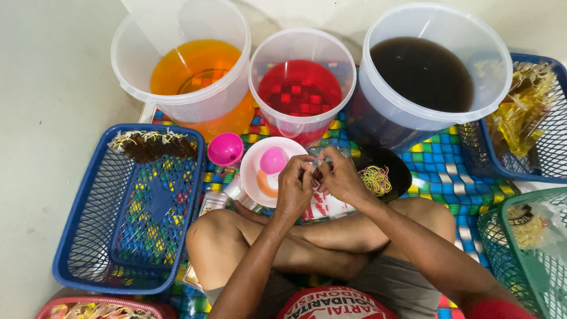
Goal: Filling small plastic bags with different colored syrups using a ladle and funnel, then tying them with rubber bands.
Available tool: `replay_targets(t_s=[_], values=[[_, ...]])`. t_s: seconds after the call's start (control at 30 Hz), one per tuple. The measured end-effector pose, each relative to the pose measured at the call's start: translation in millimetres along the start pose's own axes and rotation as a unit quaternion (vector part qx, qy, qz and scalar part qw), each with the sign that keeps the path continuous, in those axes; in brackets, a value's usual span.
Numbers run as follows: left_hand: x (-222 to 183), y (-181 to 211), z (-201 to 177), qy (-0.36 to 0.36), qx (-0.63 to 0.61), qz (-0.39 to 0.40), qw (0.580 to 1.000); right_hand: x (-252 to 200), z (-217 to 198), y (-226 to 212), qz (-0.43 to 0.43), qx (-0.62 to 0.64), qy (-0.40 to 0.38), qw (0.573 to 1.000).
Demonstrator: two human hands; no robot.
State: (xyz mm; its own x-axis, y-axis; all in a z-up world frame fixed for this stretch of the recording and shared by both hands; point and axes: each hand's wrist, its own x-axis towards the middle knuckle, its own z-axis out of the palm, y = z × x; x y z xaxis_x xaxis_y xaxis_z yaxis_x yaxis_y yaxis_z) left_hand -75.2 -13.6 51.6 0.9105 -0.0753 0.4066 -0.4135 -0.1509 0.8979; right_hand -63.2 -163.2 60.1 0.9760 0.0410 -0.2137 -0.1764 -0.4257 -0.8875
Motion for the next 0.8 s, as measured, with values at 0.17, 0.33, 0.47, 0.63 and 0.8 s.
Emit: replay_targets(t_s=[0.17,0.33,0.47,0.63,0.8], values=[[1.3,-3.2,-1.2,-0.013,0.034,0.023,0.999,-4.1,-5.3,-6.4,-0.049,-0.100,0.002,0.994],[-1.7,-16.2,0.7,-0.001,0.036,0.019,0.999,-8.1,-4.4,-5.9,-0.077,-0.140,0.014,0.987],[-3.9,-14.7,-2.2,-0.008,-0.021,-0.005,1.000,-2.2,-12.0,6.6,-0.104,-0.117,-0.004,0.988],[-5.2,-18.0,-9.3,-0.019,0.009,0.007,1.000,-0.6,-31.0,8.3,-0.208,-0.187,0.012,0.960],[-3.0,-35.3,-35.3,-0.025,0.115,0.049,0.992,-3.9,-79.5,9.1,-0.271,-0.300,0.064,0.913]])
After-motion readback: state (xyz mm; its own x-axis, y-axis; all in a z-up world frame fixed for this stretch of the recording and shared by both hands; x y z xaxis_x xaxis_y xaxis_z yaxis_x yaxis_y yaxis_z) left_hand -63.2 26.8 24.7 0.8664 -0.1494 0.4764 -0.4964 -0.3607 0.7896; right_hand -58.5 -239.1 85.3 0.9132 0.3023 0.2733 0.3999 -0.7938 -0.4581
